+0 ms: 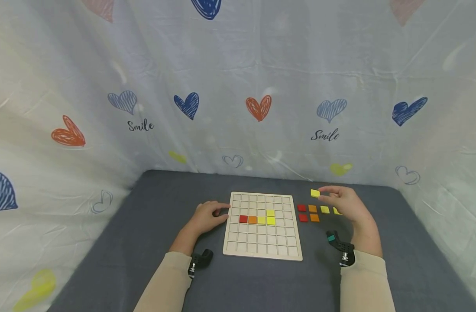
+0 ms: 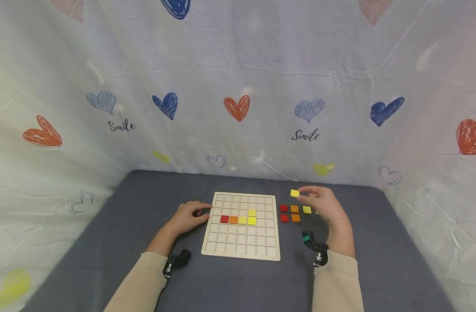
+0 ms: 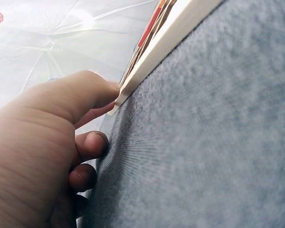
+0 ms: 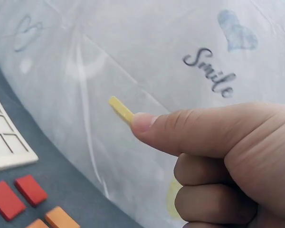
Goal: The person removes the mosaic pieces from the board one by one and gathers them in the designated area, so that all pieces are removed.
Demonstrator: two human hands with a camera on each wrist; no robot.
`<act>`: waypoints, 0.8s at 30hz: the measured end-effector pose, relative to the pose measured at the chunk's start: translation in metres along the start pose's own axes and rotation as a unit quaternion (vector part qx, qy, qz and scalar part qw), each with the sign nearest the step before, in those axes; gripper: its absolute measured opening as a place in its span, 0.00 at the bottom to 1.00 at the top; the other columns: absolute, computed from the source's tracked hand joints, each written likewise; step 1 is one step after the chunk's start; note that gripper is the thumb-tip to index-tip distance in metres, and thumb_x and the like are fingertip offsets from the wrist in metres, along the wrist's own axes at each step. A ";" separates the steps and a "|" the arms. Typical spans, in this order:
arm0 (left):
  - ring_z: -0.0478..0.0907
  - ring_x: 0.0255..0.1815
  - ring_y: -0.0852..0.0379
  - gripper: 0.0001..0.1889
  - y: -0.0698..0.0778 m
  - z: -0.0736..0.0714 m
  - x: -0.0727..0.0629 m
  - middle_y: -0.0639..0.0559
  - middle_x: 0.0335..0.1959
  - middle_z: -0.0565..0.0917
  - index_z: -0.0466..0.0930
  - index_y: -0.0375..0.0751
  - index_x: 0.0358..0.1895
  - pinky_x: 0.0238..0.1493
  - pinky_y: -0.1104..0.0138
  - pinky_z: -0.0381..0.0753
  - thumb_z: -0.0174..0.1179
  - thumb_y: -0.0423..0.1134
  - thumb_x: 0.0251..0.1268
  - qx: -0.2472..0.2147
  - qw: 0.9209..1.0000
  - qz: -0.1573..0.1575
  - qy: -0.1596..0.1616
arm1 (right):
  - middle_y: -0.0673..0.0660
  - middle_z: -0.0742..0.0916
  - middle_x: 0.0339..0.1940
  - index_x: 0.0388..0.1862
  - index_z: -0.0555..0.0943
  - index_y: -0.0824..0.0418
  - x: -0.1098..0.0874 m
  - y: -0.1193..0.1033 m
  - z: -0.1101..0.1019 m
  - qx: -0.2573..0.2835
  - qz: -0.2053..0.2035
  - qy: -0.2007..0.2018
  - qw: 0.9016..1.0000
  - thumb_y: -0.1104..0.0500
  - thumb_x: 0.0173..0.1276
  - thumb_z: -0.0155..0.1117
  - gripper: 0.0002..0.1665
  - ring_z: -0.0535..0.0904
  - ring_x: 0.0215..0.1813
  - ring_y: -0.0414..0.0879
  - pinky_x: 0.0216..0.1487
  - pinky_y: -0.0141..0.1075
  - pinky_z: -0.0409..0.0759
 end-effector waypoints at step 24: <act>0.65 0.28 0.58 0.18 0.001 -0.001 0.000 0.59 0.23 0.70 0.87 0.52 0.60 0.44 0.55 0.58 0.69 0.46 0.69 -0.005 1.000 -0.002 0.001 | 0.76 0.76 0.66 0.59 0.82 0.71 -0.005 0.073 0.000 -0.041 0.079 -0.104 0.991 0.55 0.70 0.70 0.26 0.74 0.61 0.65 0.61 0.63 0.70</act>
Point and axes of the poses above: each hand's wrist, its own x-axis towards the middle knuckle, its own z-axis out of the palm, y = z × x, the point moved 6 cm from there along x, towards the middle knuckle
